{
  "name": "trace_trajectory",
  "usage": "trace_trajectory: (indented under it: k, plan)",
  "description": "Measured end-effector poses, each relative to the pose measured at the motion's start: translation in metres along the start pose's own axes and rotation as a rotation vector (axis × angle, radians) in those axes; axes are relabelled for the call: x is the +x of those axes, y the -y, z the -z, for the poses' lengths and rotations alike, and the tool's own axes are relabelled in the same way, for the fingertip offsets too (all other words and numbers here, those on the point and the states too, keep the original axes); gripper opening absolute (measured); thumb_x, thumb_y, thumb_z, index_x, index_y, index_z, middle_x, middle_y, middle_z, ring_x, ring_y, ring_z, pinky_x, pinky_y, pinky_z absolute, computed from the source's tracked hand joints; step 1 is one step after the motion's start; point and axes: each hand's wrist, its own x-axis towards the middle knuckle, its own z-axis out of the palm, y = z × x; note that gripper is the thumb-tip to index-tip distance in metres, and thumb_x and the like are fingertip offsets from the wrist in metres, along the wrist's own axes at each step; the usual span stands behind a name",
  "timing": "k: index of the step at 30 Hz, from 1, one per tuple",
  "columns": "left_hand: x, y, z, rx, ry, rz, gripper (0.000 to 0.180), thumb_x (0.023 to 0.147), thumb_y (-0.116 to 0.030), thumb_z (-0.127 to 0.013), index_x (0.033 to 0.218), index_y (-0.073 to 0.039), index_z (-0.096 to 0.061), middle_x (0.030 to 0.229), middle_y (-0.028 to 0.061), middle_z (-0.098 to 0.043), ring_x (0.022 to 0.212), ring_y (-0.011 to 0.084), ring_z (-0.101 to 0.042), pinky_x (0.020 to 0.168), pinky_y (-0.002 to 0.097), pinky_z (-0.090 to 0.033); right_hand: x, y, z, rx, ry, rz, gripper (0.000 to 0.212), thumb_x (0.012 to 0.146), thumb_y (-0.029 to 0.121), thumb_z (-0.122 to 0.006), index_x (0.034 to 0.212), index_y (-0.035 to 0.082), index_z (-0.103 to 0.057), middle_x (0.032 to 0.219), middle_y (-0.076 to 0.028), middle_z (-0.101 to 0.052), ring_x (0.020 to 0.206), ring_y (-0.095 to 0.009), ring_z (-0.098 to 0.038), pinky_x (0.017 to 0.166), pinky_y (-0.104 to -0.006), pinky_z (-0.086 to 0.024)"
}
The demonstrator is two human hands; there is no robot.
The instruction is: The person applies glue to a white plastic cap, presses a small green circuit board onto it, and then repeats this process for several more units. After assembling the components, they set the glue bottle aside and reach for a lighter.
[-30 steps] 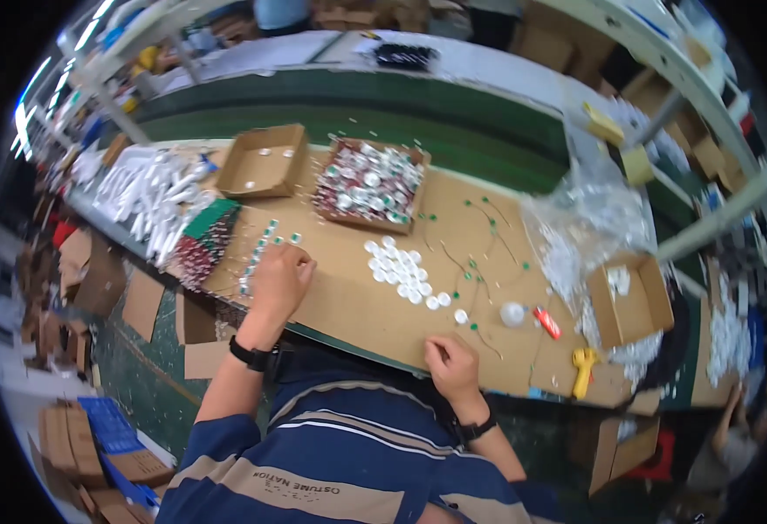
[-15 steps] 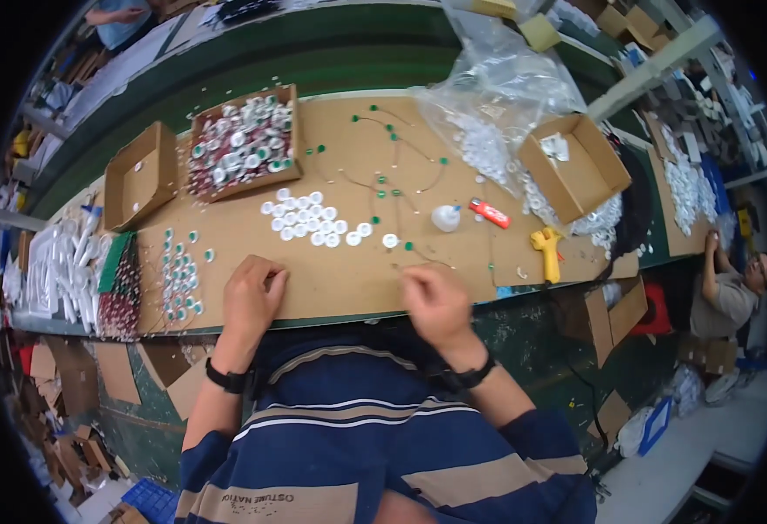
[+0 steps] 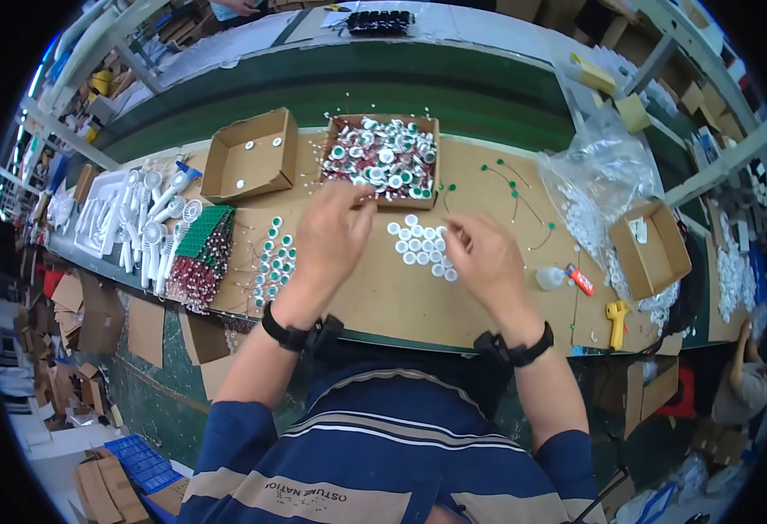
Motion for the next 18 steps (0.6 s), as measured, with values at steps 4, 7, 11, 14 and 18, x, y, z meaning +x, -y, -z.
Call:
trace_trajectory:
  k: [4, 7, 11, 14, 18]
  plan:
    - [0.063, 0.02, 0.003, 0.121, 0.012, -0.09, 0.029, 0.091, -0.009, -0.083, 0.118, -0.005, -0.077, 0.108, 0.0159, -0.074, 0.102, 0.0377, -0.073, 0.09, 0.047, -0.059, 0.061, 0.012, -0.016, -0.061, -0.036, 0.147, 0.018, 0.097, 0.007, -0.077, 0.113, 0.0, -0.077, 0.1, -0.014, -0.075, 0.078, -0.027, -0.073, 0.071, -0.0384, -0.058]
    - [0.086, 0.034, -0.018, 0.23, 0.24, -0.156, 0.029, 0.092, -0.015, -0.083, 0.119, -0.006, -0.078, 0.111, 0.0167, -0.075, 0.104, 0.0379, -0.073, 0.091, 0.0487, -0.059, 0.072, 0.025, -0.02, -0.072, -0.036, 0.214, 0.018, 0.097, 0.007, -0.077, 0.113, 0.0, -0.077, 0.099, -0.014, -0.074, 0.077, -0.028, -0.073, 0.071, -0.0383, -0.058]
    - [0.091, 0.052, -0.028, 0.293, 0.353, -0.256, 0.03, 0.093, -0.019, -0.082, 0.119, -0.005, -0.078, 0.108, 0.0176, -0.076, 0.105, 0.0391, -0.073, 0.092, 0.0494, -0.059, 0.033, 0.039, -0.019, -0.047, 0.017, 0.169, 0.017, 0.097, 0.006, -0.077, 0.113, 0.0, -0.077, 0.099, -0.014, -0.074, 0.076, -0.028, -0.073, 0.069, -0.0373, -0.058]
    - [0.098, 0.063, -0.027, 0.245, 0.404, -0.181, 0.03, 0.092, -0.018, -0.082, 0.118, -0.004, -0.079, 0.107, 0.0187, -0.077, 0.103, 0.0405, -0.074, 0.09, 0.0502, -0.059, 0.001, 0.037, -0.016, -0.022, 0.032, 0.141, 0.016, 0.096, 0.005, -0.077, 0.111, 0.002, -0.078, 0.099, -0.013, -0.075, 0.074, -0.027, -0.074, 0.068, -0.0363, -0.059]
    - [0.112, 0.061, -0.029, 0.109, 0.466, -0.07, 0.031, 0.093, -0.018, -0.081, 0.12, -0.003, -0.079, 0.112, 0.0225, -0.079, 0.107, 0.0391, -0.076, 0.094, 0.0505, -0.059, -0.036, 0.022, -0.014, -0.021, 0.013, 0.142, 0.015, 0.095, 0.006, -0.078, 0.109, 0.004, -0.079, 0.1, -0.012, -0.076, 0.075, -0.027, -0.074, 0.069, -0.0367, -0.06]
